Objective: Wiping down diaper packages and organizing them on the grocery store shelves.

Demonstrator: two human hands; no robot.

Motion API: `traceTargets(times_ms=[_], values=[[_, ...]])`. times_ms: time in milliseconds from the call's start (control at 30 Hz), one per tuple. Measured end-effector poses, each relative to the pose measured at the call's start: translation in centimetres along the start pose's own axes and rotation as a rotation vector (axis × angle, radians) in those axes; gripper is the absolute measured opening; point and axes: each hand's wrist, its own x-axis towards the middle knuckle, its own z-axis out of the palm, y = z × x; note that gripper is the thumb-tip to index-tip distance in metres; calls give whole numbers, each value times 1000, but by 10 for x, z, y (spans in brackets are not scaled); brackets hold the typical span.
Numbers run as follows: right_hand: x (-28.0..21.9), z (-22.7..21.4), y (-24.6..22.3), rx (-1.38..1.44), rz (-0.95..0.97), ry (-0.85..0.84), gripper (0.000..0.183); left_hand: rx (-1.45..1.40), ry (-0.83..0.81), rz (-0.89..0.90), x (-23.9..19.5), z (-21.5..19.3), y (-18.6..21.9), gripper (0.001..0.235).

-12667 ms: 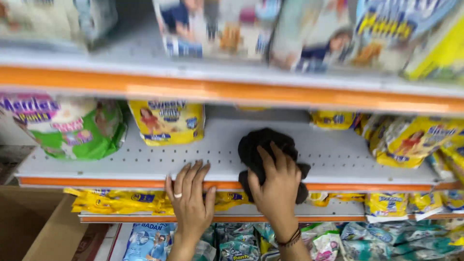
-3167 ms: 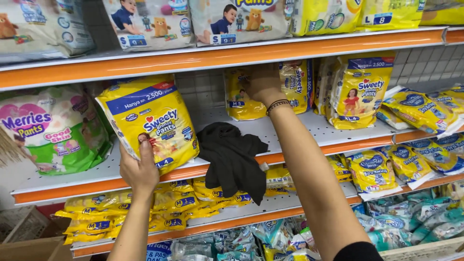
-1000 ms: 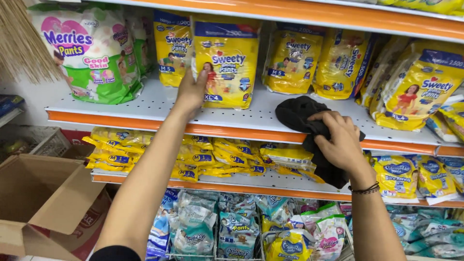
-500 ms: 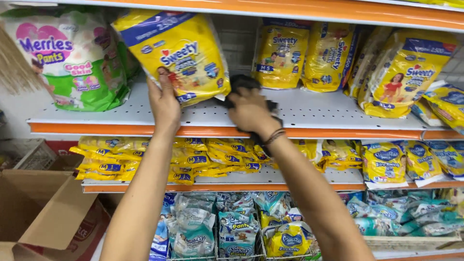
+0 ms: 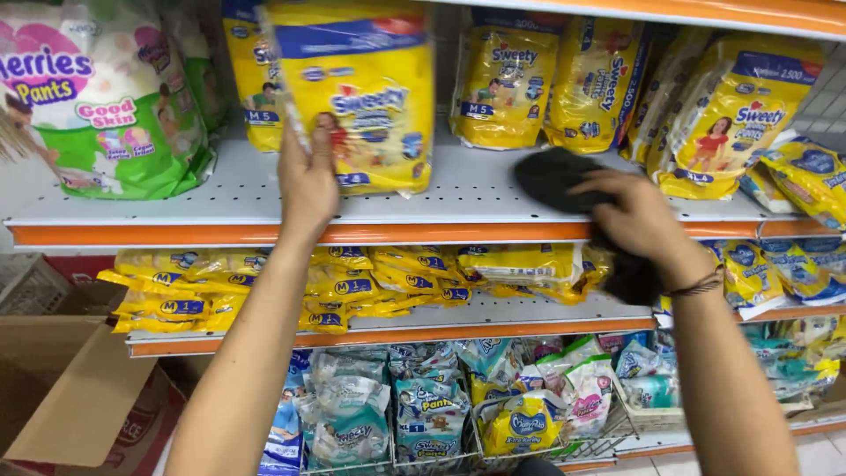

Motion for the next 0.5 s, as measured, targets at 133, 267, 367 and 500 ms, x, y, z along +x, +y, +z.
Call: traceTargets(times_ms=[133,267,367,500], values=[[-2,-18,42,-45,67,1,49,135,-50,146,3,7,-18,54],[31,-41,-9,-307,213,-112,59,226,-155,175,7,3,-23,43],[76,-43,-40,-387,197,-25,65,52,-255,43,9,1,-24,41],[157,-17,-35,-374,30,134,78,-214,-360,-152,12,1,-32,56]])
